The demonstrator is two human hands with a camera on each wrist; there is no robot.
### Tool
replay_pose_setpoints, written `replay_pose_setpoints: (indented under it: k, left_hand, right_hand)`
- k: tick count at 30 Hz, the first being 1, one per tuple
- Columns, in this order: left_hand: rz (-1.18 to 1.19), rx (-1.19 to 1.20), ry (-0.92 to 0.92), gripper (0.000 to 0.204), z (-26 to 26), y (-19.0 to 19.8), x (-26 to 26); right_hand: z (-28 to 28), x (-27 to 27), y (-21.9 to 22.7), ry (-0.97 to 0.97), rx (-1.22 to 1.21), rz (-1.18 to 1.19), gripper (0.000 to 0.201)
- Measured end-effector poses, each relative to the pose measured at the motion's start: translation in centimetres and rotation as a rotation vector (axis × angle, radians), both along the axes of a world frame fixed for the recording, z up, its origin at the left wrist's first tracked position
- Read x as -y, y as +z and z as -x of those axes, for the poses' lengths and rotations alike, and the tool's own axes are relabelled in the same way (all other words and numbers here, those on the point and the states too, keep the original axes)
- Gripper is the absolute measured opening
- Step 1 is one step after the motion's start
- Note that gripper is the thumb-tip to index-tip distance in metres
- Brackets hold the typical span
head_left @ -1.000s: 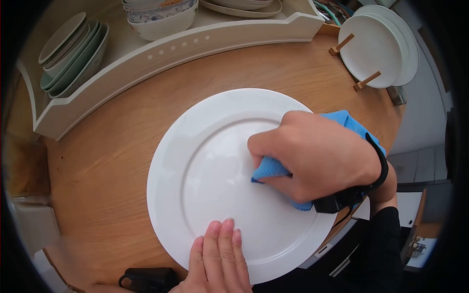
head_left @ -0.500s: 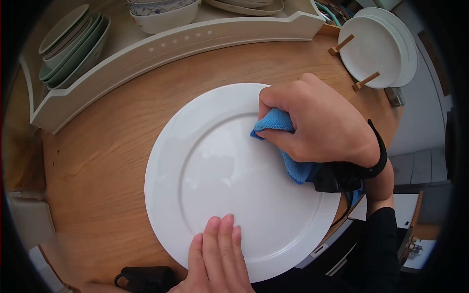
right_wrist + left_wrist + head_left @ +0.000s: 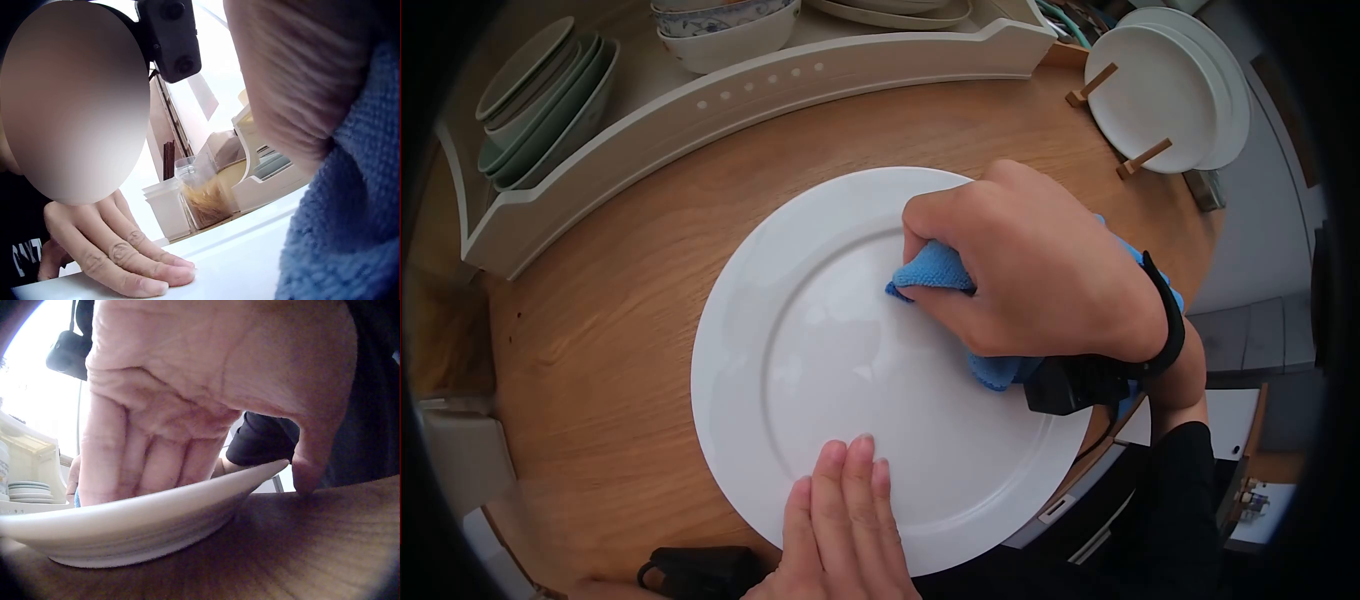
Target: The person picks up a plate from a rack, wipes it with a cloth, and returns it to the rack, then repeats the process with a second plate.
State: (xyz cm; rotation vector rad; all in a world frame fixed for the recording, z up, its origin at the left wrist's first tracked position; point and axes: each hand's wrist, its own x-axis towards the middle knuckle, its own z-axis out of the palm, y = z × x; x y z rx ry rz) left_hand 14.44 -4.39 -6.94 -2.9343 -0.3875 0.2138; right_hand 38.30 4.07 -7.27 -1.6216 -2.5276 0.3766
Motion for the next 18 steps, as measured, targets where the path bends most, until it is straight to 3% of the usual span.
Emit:
replay_pose_setpoints:
  k: [7,10,11,13,17,18]
  left_hand:
    - [-0.002,0.013,-0.003,0.039,-0.2,0.2,-0.1]
    - [0.029,0.043,0.023,0.039,0.0,-0.2,0.1]
    - [0.03,0.042,0.023,0.039,0.0,-0.3,0.3]
    - [0.489,0.298,0.29,0.04,-0.1,-0.6,0.5]
    - [0.416,0.339,0.325,0.04,-0.2,-1.0,0.9]
    - [0.224,0.181,0.171,0.04,-0.1,-0.4,0.4]
  right_hand:
    - [0.7,0.8,-0.1,0.033,-0.023,0.028,0.013]
    - [-0.1,-0.5,0.2,-0.054,0.041,-0.013,0.015]
    - [0.1,-1.0,0.7,-0.137,0.024,0.094,0.017]
    - [-0.3,-0.9,0.1,-0.074,0.001,0.002,0.017]
    - [0.6,0.2,-0.4,0.053,-0.059,0.033,0.016]
    - [0.9,0.7,-0.5,0.034,-0.045,0.037,0.015]
